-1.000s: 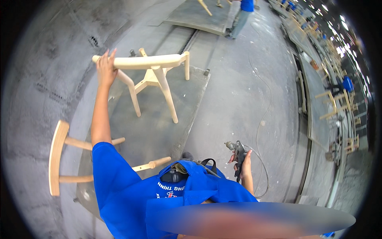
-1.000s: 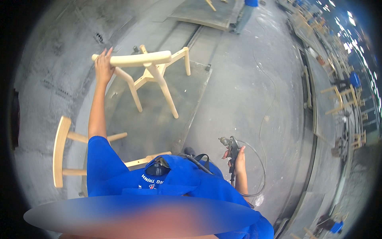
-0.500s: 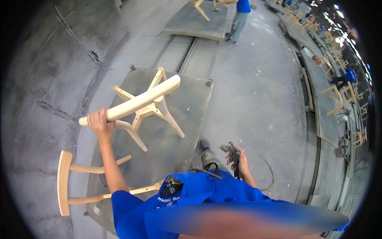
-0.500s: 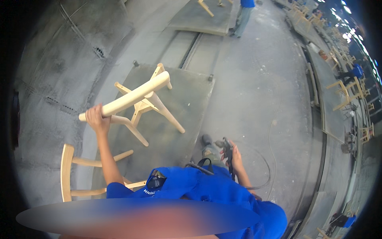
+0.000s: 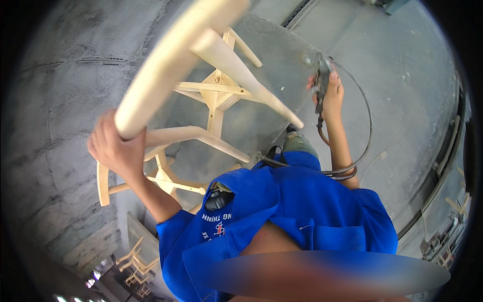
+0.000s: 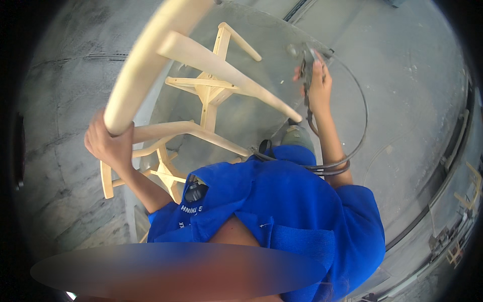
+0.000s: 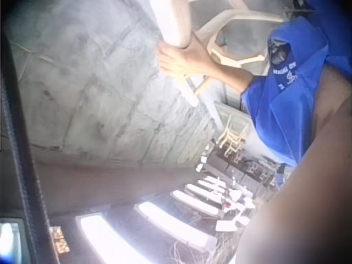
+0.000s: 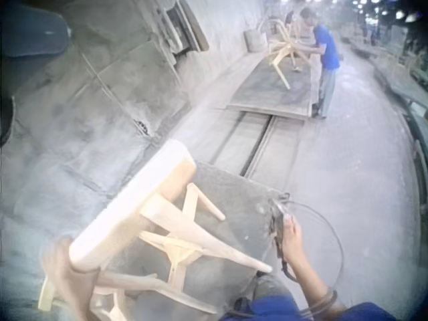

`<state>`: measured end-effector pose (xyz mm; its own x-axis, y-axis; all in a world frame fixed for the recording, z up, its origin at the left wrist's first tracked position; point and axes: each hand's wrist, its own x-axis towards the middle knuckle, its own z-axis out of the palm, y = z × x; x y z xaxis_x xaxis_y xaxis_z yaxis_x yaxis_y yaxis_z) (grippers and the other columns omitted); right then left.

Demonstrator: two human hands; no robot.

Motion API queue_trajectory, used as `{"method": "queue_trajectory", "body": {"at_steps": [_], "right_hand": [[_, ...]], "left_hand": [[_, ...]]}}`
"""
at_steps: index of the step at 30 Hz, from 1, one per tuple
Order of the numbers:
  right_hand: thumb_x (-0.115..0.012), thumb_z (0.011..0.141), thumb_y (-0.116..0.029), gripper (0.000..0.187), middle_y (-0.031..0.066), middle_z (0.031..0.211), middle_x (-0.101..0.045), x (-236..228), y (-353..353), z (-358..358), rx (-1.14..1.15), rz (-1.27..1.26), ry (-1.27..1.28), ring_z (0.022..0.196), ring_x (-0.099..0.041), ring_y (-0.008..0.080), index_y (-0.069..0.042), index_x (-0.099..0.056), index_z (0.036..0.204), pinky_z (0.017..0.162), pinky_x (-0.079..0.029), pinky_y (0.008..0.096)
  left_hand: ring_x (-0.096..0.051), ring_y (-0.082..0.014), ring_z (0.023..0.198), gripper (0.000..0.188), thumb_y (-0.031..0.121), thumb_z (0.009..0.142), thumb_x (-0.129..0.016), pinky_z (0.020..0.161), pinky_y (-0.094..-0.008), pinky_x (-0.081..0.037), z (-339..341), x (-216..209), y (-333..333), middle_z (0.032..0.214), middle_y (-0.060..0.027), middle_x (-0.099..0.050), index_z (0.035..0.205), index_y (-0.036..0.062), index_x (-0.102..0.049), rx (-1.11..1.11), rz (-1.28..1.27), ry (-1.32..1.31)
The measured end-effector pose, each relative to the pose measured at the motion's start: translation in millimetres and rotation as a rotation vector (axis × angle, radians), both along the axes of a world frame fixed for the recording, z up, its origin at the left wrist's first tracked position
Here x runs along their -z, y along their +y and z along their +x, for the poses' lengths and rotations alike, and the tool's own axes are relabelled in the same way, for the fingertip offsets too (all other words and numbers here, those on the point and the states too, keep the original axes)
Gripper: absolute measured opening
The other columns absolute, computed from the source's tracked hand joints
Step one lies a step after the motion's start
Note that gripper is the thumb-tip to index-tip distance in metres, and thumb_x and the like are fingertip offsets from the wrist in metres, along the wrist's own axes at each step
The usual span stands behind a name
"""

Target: The person uses a spray gun to apply finish to wooden chair frames in a factory. They hold the chair with one hand and spray with the other, rotating the chair to cover all sides before moving to the next unit.

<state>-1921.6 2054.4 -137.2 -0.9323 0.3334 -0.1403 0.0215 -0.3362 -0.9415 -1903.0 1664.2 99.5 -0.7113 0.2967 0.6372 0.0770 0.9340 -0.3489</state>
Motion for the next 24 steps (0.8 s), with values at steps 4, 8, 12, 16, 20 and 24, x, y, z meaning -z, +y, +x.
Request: {"method": "queue_trajectory", "body": {"at_steps": [4, 8, 12, 16, 20, 24], "right_hand": [[-0.045, 0.103, -0.057, 0.064, 0.0089, 0.086, -0.067, 3, -15, -84, -0.033, -0.19, 0.025, 0.066, -0.065, 0.0132, -0.002, -0.052, 0.135, 0.041, -0.037, 0.0236], [-0.047, 0.102, -0.058, 0.06, 0.0069, 0.079, -0.066, 43, -31, -149, -0.114, -0.181, -0.116, 0.061, -0.063, 0.0122, -0.002, -0.058, 0.121, 0.041, -0.036, 0.0238], [-0.049, 0.101, -0.058, 0.059, 0.0048, 0.072, -0.065, 111, -32, -166, -0.061, -0.127, -0.292, 0.056, -0.062, 0.0119, -0.002, -0.062, 0.117, 0.039, -0.034, 0.024], [-0.049, 0.101, -0.058, 0.057, 0.0048, 0.072, -0.065, 159, -18, -144, 0.001, -0.157, -0.428, 0.054, -0.061, 0.0126, -0.004, -0.062, 0.113, 0.038, -0.034, 0.025], [-0.048, 0.101, -0.059, 0.056, 0.0054, 0.072, -0.065, 184, -3, -114, 0.046, -0.122, -0.512, 0.055, -0.062, 0.0138, -0.005, -0.062, 0.108, 0.039, -0.035, 0.0256], [-0.05, 0.1, -0.059, 0.061, 0.0057, 0.074, -0.065, 199, 22, -73, 0.012, 0.002, -0.582, 0.058, -0.061, 0.0116, -0.003, -0.061, 0.123, 0.04, -0.035, 0.0235]], "left_hand": [[-0.066, -0.0236, 0.101, 0.061, 0.016, 0.054, -0.08, 0.106, -0.0438, -0.037, -58, -25, -9, 0.105, -0.0031, -0.071, 0.113, 0.0139, -0.067, -0.069, -0.022, -0.032], [-0.065, -0.0254, 0.104, 0.064, 0.018, 0.055, -0.083, 0.105, -0.0432, -0.039, -97, -26, -29, 0.107, -0.0039, -0.07, 0.116, 0.0141, -0.065, -0.085, -0.004, -0.013], [-0.06, -0.025, 0.116, 0.071, 0.026, 0.058, -0.086, 0.104, -0.0473, -0.037, -145, -12, -53, 0.12, -0.0023, -0.067, 0.124, 0.0155, -0.062, -0.086, -0.096, 0.113], [-0.039, -0.0354, 0.14, 0.102, 0.047, 0.062, -0.091, 0.112, -0.0537, -0.03, -182, 17, -99, 0.149, -0.0167, -0.044, 0.145, 0.0093, -0.045, -0.215, -0.128, 0.272], [-0.008, -0.0501, 0.15, 0.144, 0.056, 0.066, -0.089, 0.122, -0.0572, -0.011, -183, 131, -136, 0.16, -0.038, -0.004, 0.156, -0.0073, 0.004, -0.238, 0.437, 0.044], [-0.033, -0.0387, 0.144, 0.112, 0.025, 0.078, -0.087, 0.12, -0.0466, -0.028, -77, 331, -90, 0.154, -0.0314, -0.029, 0.155, -0.0083, -0.012, -0.26, 1.193, -0.261]]}}
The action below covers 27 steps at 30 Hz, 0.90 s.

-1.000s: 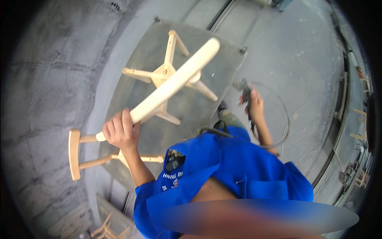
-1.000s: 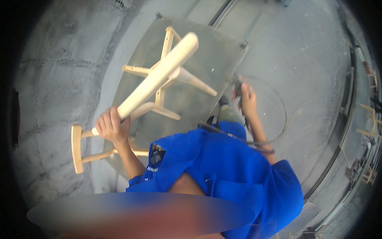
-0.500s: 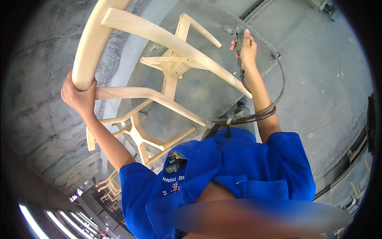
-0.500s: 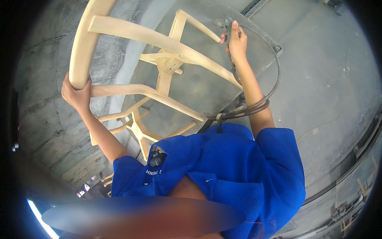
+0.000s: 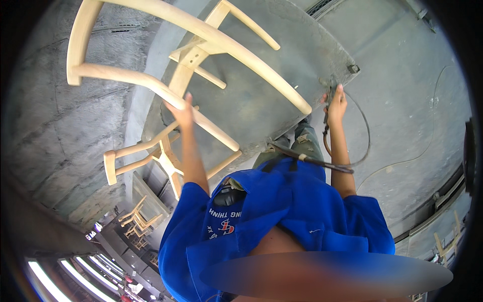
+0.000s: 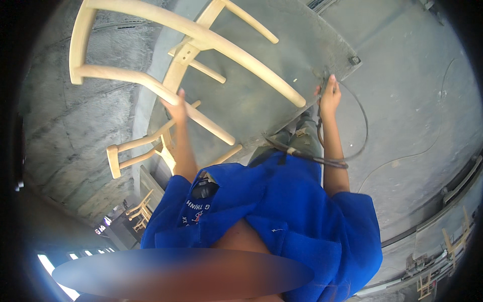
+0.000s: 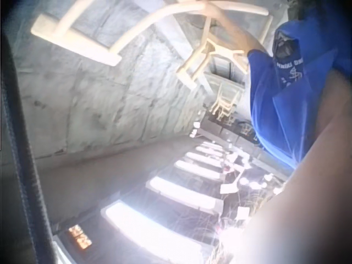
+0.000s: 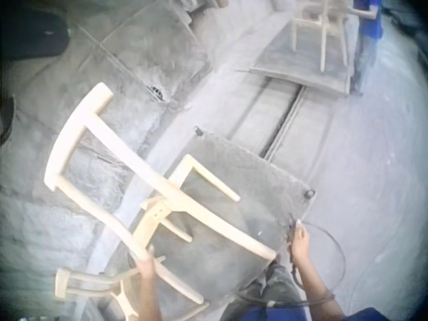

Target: The person uses a spray gun to apply finish to wooden chair frames in a factory. They hold the chair with one hand and spray with the other, rotating the chair to cover all sides before moving to the next unit.

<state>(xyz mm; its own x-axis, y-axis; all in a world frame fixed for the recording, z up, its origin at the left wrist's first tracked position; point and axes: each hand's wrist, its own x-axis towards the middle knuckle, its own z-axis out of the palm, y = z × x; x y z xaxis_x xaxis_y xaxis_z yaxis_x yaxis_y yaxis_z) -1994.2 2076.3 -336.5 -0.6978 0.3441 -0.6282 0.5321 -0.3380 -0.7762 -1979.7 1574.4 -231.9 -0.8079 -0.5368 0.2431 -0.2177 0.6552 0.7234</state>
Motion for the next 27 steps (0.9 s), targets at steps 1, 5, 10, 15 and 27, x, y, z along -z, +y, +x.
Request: {"method": "queue_trajectory", "body": {"at_steps": [1, 5, 10, 15, 27], "right_hand": [[-0.051, 0.1, -0.058, 0.063, 0.0056, 0.074, -0.065, 2, 6, 14, -0.038, 0.041, -0.006, 0.058, -0.061, 0.011, -0.003, -0.06, 0.128, 0.04, -0.035, 0.023], [-0.051, 0.102, -0.055, 0.058, 0.0043, 0.079, -0.064, 7, 13, 53, -0.267, 0.211, -0.036, 0.061, -0.061, 0.0102, -0.005, -0.058, 0.13, 0.04, -0.037, 0.0226], [-0.06, 0.101, -0.04, 0.054, 0.0019, 0.08, -0.064, -18, -47, 45, -0.562, 0.117, 0.053, 0.061, -0.057, 0.0068, -0.01, -0.052, 0.146, 0.044, -0.037, 0.02], [-0.06, 0.102, -0.028, 0.047, 0.0011, 0.082, -0.068, -71, -162, -12, -0.697, -0.267, 0.356, 0.063, -0.055, 0.0029, -0.011, -0.054, 0.145, 0.048, -0.037, 0.0183], [-0.06, 0.102, -0.027, 0.042, 0.0011, 0.075, -0.064, -7, -275, -121, -0.502, 0.068, 0.571, 0.064, -0.059, 0.0069, -0.006, -0.059, 0.138, 0.052, -0.043, 0.0228]], "left_hand": [[-0.062, -0.03, 0.112, 0.091, 0.018, 0.079, -0.086, 0.096, -0.0377, -0.053, 32, 35, 16, 0.125, -0.0236, -0.056, 0.147, -0.0084, -0.031, -0.187, 0.449, -0.014], [-0.063, -0.0196, 0.067, 0.054, 0.004, 0.081, -0.072, 0.056, -0.0341, -0.057, 111, 79, 73, 0.093, -0.0141, -0.059, 0.125, -0.0063, -0.043, -0.358, 0.43, -0.217], [-0.059, -0.0196, 0.056, 0.046, 0.001, 0.08, -0.064, 0.049, -0.0323, -0.051, 74, 44, 111, 0.087, -0.0135, -0.057, 0.12, -0.0057, -0.043, -0.372, 0.606, -0.095], [-0.058, -0.0192, 0.052, 0.037, 0.002, 0.079, -0.063, 0.048, -0.0331, -0.051, 31, 14, 77, 0.08, -0.0118, -0.057, 0.11, -0.0052, -0.047, -0.447, 0.629, -0.168], [-0.058, -0.0185, 0.05, 0.024, 0.002, 0.078, -0.062, 0.046, -0.0337, -0.05, 15, 15, 49, 0.071, -0.0097, -0.056, 0.098, -0.0022, -0.049, -0.496, 0.75, -0.162]]}}
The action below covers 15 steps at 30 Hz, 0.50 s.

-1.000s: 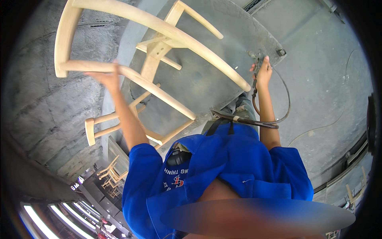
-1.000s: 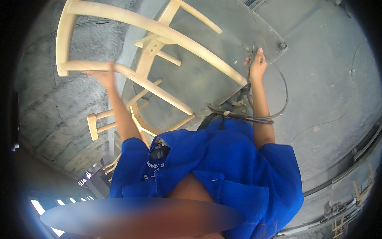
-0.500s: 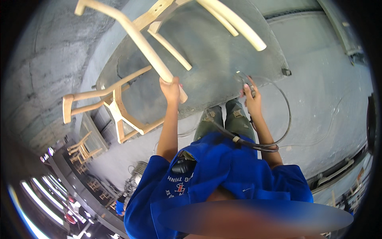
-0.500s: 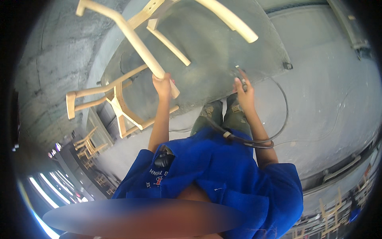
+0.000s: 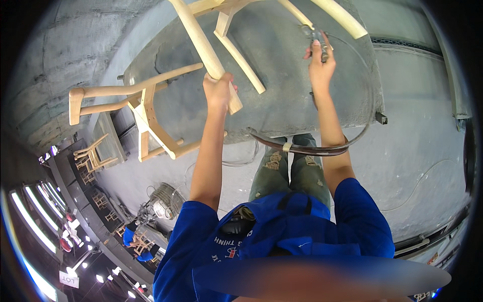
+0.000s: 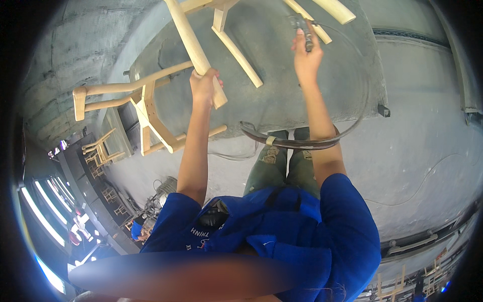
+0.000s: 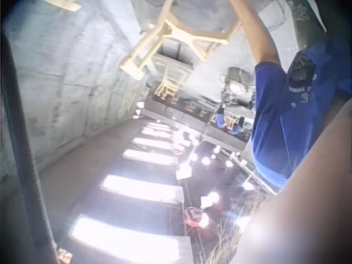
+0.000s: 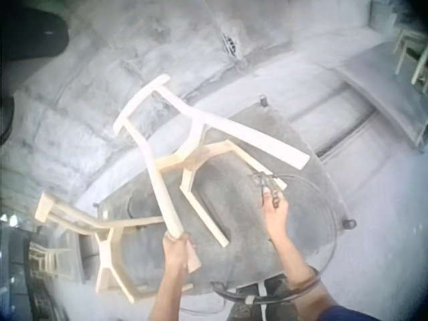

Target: The person uses a spray gun to apply finish to wooden chair frames in a factory. They hold the chair with one hand and spray with the other, rotating the chair to cover all sides before moving to the next unit.

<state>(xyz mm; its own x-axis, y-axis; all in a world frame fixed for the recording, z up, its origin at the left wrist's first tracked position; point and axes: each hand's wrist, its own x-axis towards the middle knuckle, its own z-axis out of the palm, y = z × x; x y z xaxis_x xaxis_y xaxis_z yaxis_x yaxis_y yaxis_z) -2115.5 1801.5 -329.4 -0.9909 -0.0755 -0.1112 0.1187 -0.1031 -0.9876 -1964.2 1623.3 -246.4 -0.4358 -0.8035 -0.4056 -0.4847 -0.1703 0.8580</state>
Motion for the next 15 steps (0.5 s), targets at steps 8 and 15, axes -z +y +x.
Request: {"method": "queue_trajectory", "body": {"at_steps": [8, 15], "right_hand": [[-0.065, 0.098, -0.022, 0.043, 0.0075, 0.109, -0.073, 45, 0, 36, -0.436, 0.122, 0.229, 0.081, -0.065, 0.0118, -0.013, -0.06, 0.14, 0.076, -0.052, 0.0273], [-0.065, 0.097, -0.026, 0.044, 0.0117, 0.132, -0.067, 20, 23, 32, -0.407, 0.105, 0.488, 0.115, -0.067, 0.0259, -0.012, -0.061, 0.138, 0.094, -0.052, 0.036]], "left_hand": [[-0.059, -0.0171, 0.057, 0.028, 0.007, 0.079, -0.066, 0.052, -0.0321, -0.052, 4, 0, 1, 0.076, -0.0079, -0.058, 0.101, -0.0006, -0.05, 0.019, 0.012, -0.037], [-0.06, -0.0168, 0.057, 0.029, 0.007, 0.079, -0.066, 0.052, -0.0322, -0.052, 5, 1, 8, 0.078, -0.0083, -0.059, 0.102, -0.0002, -0.05, 0.013, -0.008, -0.029]]}}
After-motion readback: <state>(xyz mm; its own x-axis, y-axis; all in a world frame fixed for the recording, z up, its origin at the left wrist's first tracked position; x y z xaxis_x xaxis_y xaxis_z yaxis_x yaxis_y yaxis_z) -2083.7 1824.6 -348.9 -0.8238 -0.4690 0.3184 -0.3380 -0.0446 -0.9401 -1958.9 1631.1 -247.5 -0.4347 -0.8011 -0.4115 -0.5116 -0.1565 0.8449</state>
